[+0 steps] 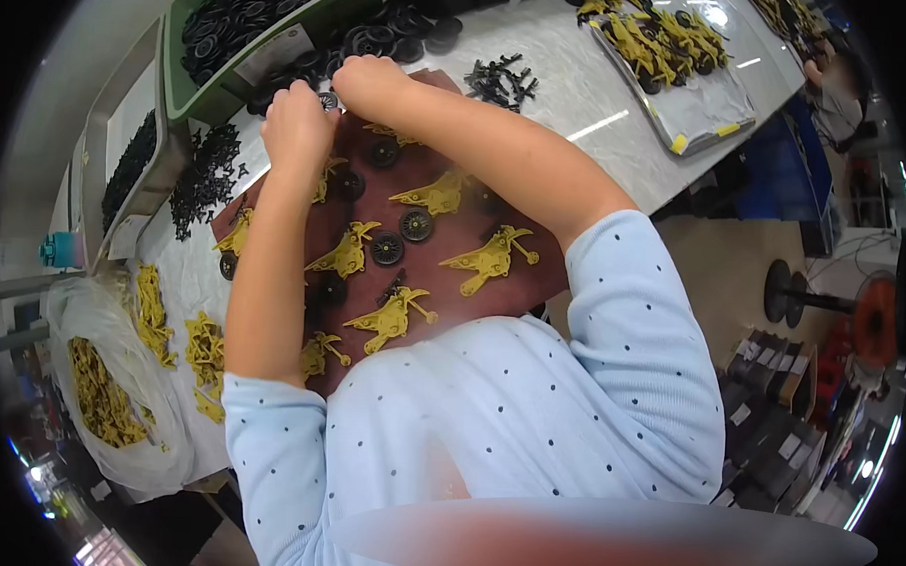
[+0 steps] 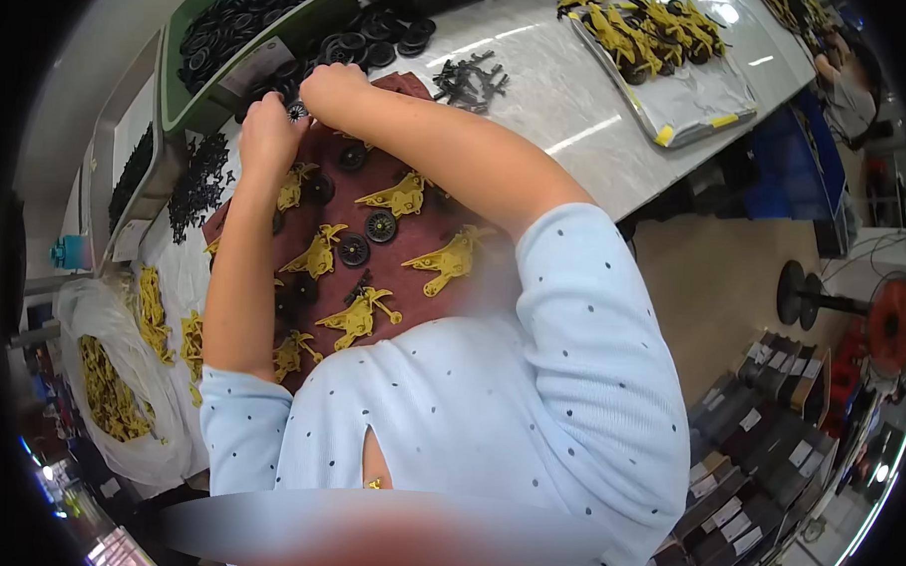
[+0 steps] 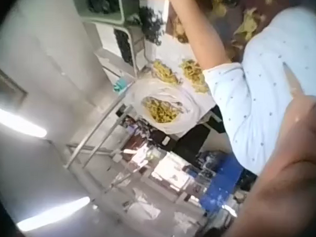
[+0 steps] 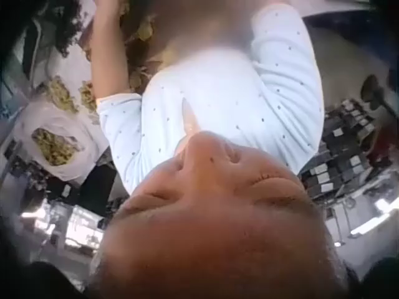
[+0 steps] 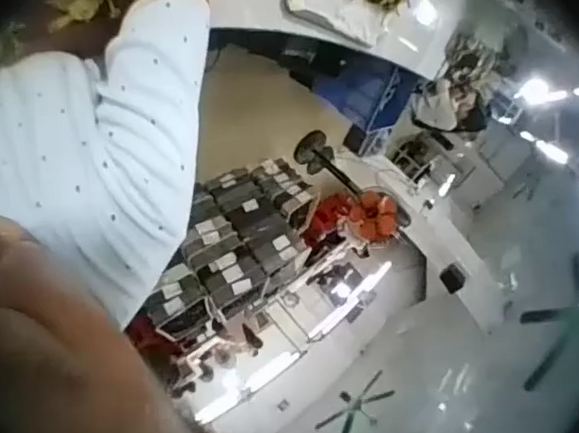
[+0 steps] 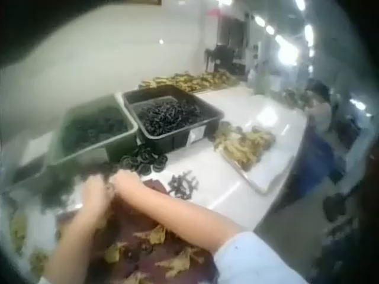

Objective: The person installs wheels and handlebars into toy motorcycle frame halves arranged on a mat, then presses matching frame pieces onto them to assemble toy motorcycles by hand.

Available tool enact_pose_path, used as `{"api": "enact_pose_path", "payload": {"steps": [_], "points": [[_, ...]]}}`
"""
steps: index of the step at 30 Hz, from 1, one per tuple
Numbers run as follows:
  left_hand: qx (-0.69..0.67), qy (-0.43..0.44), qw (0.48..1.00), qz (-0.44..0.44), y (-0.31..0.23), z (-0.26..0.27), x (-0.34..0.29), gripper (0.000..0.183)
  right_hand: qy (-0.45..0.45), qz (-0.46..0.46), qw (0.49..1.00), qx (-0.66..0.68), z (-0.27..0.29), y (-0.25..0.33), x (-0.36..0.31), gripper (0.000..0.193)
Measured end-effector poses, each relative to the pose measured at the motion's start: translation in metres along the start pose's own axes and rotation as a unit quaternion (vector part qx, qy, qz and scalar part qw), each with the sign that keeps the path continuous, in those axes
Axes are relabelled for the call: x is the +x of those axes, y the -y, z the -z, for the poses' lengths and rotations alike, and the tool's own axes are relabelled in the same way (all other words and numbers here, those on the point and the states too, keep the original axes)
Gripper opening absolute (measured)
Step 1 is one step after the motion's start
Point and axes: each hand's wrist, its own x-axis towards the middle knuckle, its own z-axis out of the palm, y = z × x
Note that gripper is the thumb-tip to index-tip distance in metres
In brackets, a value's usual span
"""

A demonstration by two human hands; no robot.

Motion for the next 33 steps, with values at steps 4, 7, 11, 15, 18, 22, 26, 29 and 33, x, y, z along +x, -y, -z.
{"api": "enact_pose_path", "payload": {"steps": [4,7,11,15,18,22,26,29,33], "points": [[-0.150,-0.070,0.961,-0.221,-0.032,0.027,-0.094,0.026,-0.153,0.019,0.982,0.112,0.017,-0.020,-0.045,0.024],[-0.251,0.002,0.948,-0.196,-0.035,0.022,-0.145,0.017,-0.155,-0.073,0.936,0.306,0.065,-0.028,-0.122,0.028],[-0.203,-0.007,0.949,-0.242,-0.042,0.015,-0.155,0.016,-0.227,-0.125,0.901,0.348,0.038,-0.049,-0.178,0.021],[-0.225,-0.020,0.929,-0.293,-0.068,0.020,-0.155,0.018,-0.338,-0.168,0.809,0.450,0.038,-0.070,-0.186,0.019],[-0.243,0.021,0.906,-0.345,-0.086,0.021,-0.154,0.017,-0.449,-0.174,0.749,0.456,0.048,-0.082,-0.184,0.019],[-0.279,0.122,0.853,-0.423,-0.124,-0.003,-0.149,0.021,-0.473,-0.127,0.653,0.578,0.045,-0.093,-0.190,0.021],[-0.247,0.129,0.841,-0.464,-0.168,-0.044,-0.145,0.026,-0.504,-0.119,0.616,0.593,0.071,-0.102,-0.223,0.018],[-0.175,0.164,0.826,-0.510,-0.180,-0.050,-0.140,0.031,-0.446,-0.165,0.679,0.559,0.080,-0.102,-0.261,0.016],[-0.190,0.103,0.835,-0.506,-0.170,-0.046,-0.140,0.030,-0.362,-0.177,0.746,0.531,0.080,-0.086,-0.306,0.015]]}}
